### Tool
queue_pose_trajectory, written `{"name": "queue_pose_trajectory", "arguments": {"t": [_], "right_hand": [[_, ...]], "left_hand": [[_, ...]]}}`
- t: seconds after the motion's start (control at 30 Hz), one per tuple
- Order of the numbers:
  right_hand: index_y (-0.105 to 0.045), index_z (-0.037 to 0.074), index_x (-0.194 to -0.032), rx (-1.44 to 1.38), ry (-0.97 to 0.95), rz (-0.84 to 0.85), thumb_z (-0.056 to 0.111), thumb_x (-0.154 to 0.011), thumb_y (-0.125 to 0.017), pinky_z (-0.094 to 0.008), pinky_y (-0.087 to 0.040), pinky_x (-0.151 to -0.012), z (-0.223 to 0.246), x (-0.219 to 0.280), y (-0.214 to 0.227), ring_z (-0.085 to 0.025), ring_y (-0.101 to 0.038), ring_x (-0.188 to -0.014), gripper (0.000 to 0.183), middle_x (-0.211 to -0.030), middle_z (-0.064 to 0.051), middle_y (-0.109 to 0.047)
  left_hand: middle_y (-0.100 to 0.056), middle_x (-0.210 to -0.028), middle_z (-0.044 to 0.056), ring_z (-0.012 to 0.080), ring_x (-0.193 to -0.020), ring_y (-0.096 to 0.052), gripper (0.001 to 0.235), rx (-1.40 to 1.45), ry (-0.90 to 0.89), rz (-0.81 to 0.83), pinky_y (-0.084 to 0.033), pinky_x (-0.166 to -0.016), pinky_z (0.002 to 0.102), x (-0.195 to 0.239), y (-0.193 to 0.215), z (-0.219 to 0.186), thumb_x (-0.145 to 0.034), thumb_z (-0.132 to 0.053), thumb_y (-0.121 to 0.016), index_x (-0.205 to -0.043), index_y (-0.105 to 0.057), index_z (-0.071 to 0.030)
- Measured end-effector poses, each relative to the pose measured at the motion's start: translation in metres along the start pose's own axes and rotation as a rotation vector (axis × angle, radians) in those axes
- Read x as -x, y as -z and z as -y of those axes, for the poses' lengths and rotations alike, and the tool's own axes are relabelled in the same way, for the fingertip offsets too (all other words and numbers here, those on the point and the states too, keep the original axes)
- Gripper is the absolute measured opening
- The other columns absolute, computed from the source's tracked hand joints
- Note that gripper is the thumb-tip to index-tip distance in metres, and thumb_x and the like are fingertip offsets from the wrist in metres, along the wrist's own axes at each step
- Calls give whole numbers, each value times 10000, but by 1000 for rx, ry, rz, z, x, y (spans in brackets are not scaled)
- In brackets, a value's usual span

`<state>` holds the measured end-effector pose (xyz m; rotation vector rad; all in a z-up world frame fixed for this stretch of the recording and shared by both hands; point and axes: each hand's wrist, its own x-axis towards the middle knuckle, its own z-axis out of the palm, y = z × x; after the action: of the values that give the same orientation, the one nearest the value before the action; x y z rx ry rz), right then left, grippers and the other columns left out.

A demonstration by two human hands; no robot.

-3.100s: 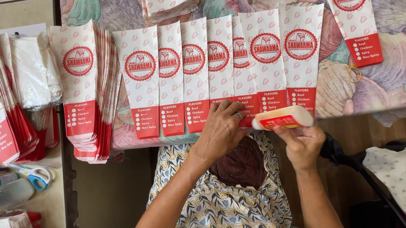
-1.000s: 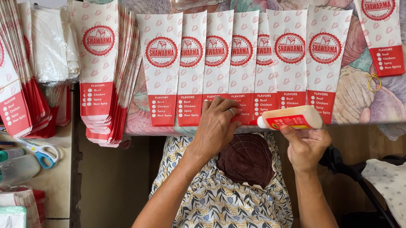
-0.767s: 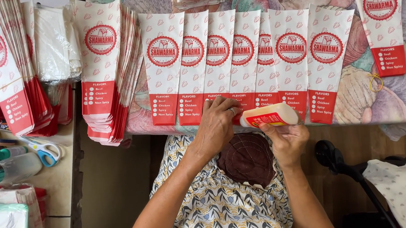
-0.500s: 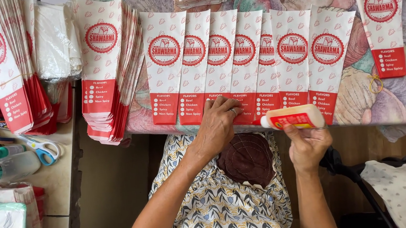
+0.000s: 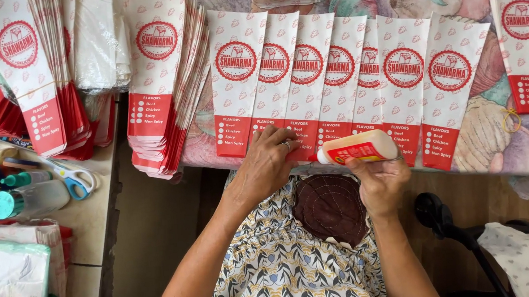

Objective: Arranging paper bags in an overlapping row on a table and applying glue to their edges for assembly.

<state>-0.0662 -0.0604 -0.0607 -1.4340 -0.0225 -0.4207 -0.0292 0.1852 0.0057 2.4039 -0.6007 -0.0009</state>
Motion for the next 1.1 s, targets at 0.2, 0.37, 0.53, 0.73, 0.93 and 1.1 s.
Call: {"name": "queue_pose_trajectory", "arguments": {"t": [0.2,0.37,0.53,0.73,0.93,1.1], "right_hand": [[-614,-51,-1216,9,0,113,-73,-768,-821,-507,-581,-949,4,1,-31,-303,-670,-1141,494,-1126,-243,-717],[-618,-65,-1189,-3,7,155,-78,-776,-813,-510,-589,-932,0,4,-37,-301,-682,-1123,457,-1104,-240,-726],[-598,-42,-1221,66,18,156,-40,-822,-778,-500,-595,-968,10,-4,-5,-293,-686,-1119,438,-1150,-235,-708],[-559,-82,-1297,49,75,17,-101,-799,-772,-528,-587,-1012,8,-4,8,-349,-691,-1115,542,-1181,-279,-676],[-621,-52,-1210,102,46,81,-63,-798,-796,-523,-591,-949,8,5,-28,-328,-703,-1086,448,-1128,-256,-717],[-640,-56,-1207,34,16,65,-86,-763,-819,-517,-586,-953,-1,12,-44,-303,-698,-1085,480,-1105,-235,-726]], "left_hand": [[-662,-1171,36,251,-1120,-538,409,64,38,32,-420,-905,364,5,-1,1,-689,-75,-856,-1080,-738,-78],[-658,-1163,6,227,-1123,-542,363,60,36,21,-410,-908,354,6,-6,7,-699,-114,-857,-1039,-732,-93],[-672,-1138,30,232,-1108,-556,310,82,32,-26,-413,-906,359,5,3,-1,-766,-141,-832,-1056,-739,-80],[-679,-1060,18,224,-1056,-580,190,112,23,-116,-423,-902,354,2,-12,5,-788,-131,-807,-962,-739,-97],[-695,-1023,12,211,-1011,-600,79,98,23,-185,-425,-866,335,3,-14,4,-874,-57,-701,-925,-742,-100],[-691,-1047,18,216,-1031,-587,283,97,12,-171,-416,-855,335,4,-19,6,-867,77,-524,-927,-743,-92]]}}
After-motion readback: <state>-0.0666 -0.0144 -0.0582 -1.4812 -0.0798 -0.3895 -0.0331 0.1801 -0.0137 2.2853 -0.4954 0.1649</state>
